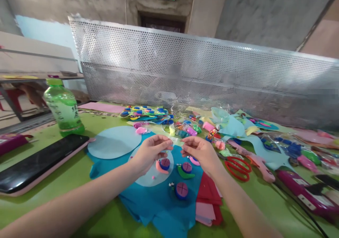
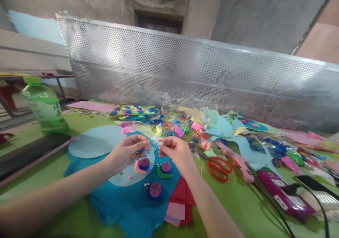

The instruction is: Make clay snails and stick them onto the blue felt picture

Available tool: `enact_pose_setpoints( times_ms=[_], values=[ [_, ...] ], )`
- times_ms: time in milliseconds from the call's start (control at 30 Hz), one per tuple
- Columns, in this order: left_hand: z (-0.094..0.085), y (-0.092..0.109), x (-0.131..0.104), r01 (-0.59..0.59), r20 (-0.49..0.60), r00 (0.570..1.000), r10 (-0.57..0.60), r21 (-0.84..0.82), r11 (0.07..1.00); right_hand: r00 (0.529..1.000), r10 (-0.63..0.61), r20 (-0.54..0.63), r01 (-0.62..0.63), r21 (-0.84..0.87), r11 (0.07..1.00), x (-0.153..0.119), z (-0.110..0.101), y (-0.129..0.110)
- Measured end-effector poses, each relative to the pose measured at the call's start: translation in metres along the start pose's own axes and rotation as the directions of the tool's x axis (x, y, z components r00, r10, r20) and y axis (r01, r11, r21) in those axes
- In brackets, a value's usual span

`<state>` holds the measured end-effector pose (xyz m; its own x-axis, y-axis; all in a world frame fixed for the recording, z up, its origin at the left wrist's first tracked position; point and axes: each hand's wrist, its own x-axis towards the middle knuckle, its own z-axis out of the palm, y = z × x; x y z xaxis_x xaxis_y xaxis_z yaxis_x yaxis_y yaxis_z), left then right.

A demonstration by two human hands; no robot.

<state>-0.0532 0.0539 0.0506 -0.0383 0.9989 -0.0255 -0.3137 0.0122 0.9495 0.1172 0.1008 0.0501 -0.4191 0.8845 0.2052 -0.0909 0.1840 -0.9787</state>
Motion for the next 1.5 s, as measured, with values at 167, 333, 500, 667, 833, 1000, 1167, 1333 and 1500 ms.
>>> enact_pose_setpoints(
  times_ms=[167,333,500,667,833,1000,1167,1333,1500],
  values=[
    [0.001,0.003,0.000,0.008,-0.009,1.000,-0.008,-0.018,1.000,1.000,-0.022,-0.009,0.022,-0.021,1.000,0.002,-0.001,0.000],
    [0.001,0.003,-0.001,-0.007,0.014,1.000,0.008,-0.017,1.000,1.000,-0.029,0.000,0.029,-0.106,0.994,0.006,-0.005,0.007],
    [0.001,0.004,-0.003,-0.035,0.042,0.999,0.035,-0.001,0.999,0.998,-0.062,-0.019,0.056,-0.238,0.970,0.010,-0.007,0.017],
    [0.002,0.004,-0.004,-0.036,0.061,0.998,0.033,0.045,0.998,0.986,-0.142,-0.086,0.090,-0.442,0.892,0.012,-0.013,0.019],
    [0.005,0.005,-0.008,-0.027,0.048,0.999,0.022,0.093,0.995,0.975,-0.196,-0.100,0.094,-0.619,0.779,0.013,-0.017,0.018],
    [0.004,0.004,-0.008,-0.025,0.074,0.997,0.017,0.110,0.994,0.978,-0.190,-0.087,0.070,-0.721,0.689,0.018,-0.018,0.024],
    [0.004,0.003,-0.006,-0.024,0.102,0.995,0.010,0.139,0.990,0.988,-0.139,-0.065,0.037,-0.778,0.627,0.022,-0.019,0.028],
    [0.006,0.001,-0.007,-0.030,0.105,0.994,0.009,0.199,0.980,0.993,-0.095,-0.066,0.002,-0.810,0.586,0.021,-0.020,0.029],
    [0.006,0.000,-0.007,-0.028,0.132,0.991,-0.005,0.251,0.968,0.994,-0.082,-0.077,-0.016,-0.821,0.571,0.020,-0.022,0.029]
  ],
)
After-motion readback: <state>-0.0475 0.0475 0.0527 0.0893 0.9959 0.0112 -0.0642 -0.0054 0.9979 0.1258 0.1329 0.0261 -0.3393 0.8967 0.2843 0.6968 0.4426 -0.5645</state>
